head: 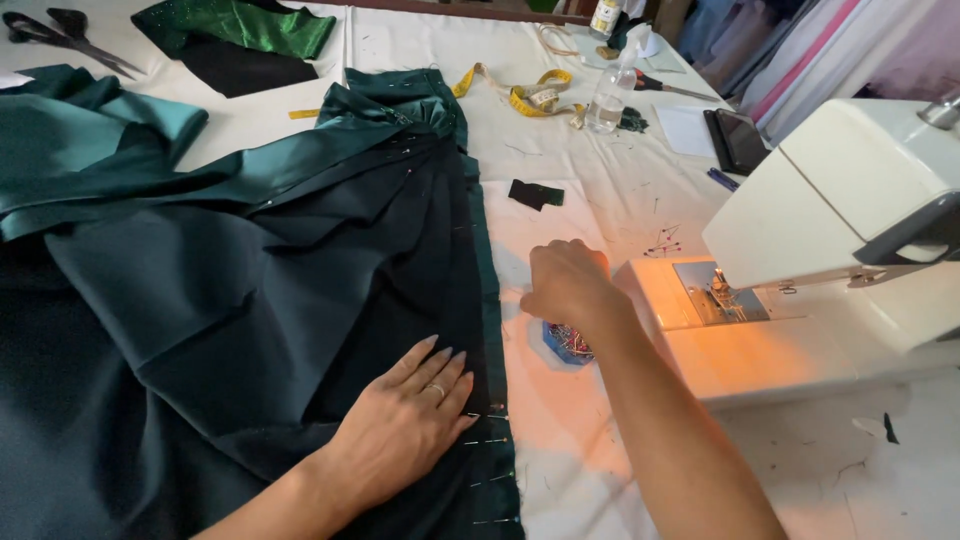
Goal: The person is pinning two pieces of dark green fabric together along an edge in preparation for sewing.
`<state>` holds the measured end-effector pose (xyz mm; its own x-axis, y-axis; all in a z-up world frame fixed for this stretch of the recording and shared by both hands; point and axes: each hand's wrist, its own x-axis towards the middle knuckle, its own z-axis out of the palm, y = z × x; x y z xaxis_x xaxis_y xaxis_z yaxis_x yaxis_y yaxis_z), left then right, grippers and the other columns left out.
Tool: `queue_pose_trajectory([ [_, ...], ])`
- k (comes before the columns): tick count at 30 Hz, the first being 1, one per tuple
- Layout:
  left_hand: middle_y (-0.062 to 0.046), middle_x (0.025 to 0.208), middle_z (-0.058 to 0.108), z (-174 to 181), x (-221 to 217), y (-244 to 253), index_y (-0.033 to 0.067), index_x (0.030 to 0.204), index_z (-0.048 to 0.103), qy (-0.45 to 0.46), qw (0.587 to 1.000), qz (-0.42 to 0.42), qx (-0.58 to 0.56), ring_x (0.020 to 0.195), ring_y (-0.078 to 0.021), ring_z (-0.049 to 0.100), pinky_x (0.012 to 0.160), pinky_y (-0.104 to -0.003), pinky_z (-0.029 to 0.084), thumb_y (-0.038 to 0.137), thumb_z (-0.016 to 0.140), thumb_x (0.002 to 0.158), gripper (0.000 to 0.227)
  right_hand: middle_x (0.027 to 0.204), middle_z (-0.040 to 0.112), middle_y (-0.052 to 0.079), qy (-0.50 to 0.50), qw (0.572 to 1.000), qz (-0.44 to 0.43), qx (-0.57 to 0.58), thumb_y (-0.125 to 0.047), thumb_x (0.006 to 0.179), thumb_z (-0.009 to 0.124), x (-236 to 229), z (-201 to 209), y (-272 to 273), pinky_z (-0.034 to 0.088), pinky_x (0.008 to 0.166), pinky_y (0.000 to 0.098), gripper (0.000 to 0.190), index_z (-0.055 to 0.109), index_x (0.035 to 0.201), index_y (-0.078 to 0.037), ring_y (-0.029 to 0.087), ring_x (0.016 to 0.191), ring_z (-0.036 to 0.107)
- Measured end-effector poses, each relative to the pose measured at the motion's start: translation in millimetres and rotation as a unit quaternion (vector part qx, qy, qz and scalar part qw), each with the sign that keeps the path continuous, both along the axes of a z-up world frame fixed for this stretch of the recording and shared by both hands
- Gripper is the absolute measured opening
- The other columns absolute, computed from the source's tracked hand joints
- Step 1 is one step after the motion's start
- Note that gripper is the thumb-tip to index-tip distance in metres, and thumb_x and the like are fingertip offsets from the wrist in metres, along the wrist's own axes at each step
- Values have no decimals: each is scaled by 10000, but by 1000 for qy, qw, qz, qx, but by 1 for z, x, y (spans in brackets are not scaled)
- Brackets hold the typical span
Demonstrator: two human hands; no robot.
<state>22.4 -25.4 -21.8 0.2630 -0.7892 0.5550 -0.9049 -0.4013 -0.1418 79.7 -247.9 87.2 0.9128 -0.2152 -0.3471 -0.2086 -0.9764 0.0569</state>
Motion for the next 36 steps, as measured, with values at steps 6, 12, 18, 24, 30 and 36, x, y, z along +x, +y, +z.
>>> queue_pose_trajectory([
  [6, -226, 1264, 658, -4, 0, 1, -8, 1219, 665, 15, 1000, 5, 22, 1201, -348, 611, 1140, -477, 364, 370, 554, 998, 451, 718, 564, 88, 33, 998, -12, 51, -222, 840, 676, 7, 5, 5, 449, 583, 326, 180, 660, 783, -52, 239, 684, 587],
  [12, -238, 1257, 658, 1, -1, 1, -22, 1221, 659, 20, 999, 14, 37, 1203, -356, 611, 1138, -472, 364, 384, 523, 1011, 477, 745, 641, 19, -68, 992, 1, 103, -230, 863, 662, -22, 23, 6, 466, 644, 347, 160, 606, 731, -160, 170, 720, 609],
  [18, -236, 1205, 683, 3, -2, 0, -17, 1165, 679, -3, 999, 36, 34, 1149, -338, 644, 1119, -462, 397, 391, 540, 990, 465, 708, 652, 14, -66, 990, 46, 114, -145, 935, 442, -66, 31, -4, 365, 592, 380, 257, 692, 935, -206, 204, 668, 579],
  [24, -256, 1189, 685, 0, -4, 0, -27, 1141, 682, -11, 998, 53, 36, 1129, -350, 658, 1088, -456, 431, 424, 587, 960, 495, 1119, 687, -29, -80, 978, 107, 162, -200, 1005, 404, -82, 3, -24, 477, 846, 369, 314, 694, 1124, -203, 201, 1042, 636],
  [30, -248, 1186, 691, -7, -6, 0, -14, 1160, 676, -43, 995, 84, 40, 1130, -337, 665, 1084, -447, 440, 479, 532, 987, 542, 1089, 689, -18, -122, 956, 151, 221, -198, 1000, 447, -83, 3, -20, 491, 838, 360, 282, 709, 1105, -178, 202, 991, 664],
  [36, -256, 1192, 682, -1, -7, 1, 16, 1217, 663, -32, 996, 76, 43, 1122, -349, 660, 1075, -450, 437, 450, 536, 989, 506, 1044, 692, -18, -128, 952, 171, 219, -145, 979, 471, -84, 4, -19, 507, 800, 358, 258, 720, 1048, -161, 199, 941, 674],
])
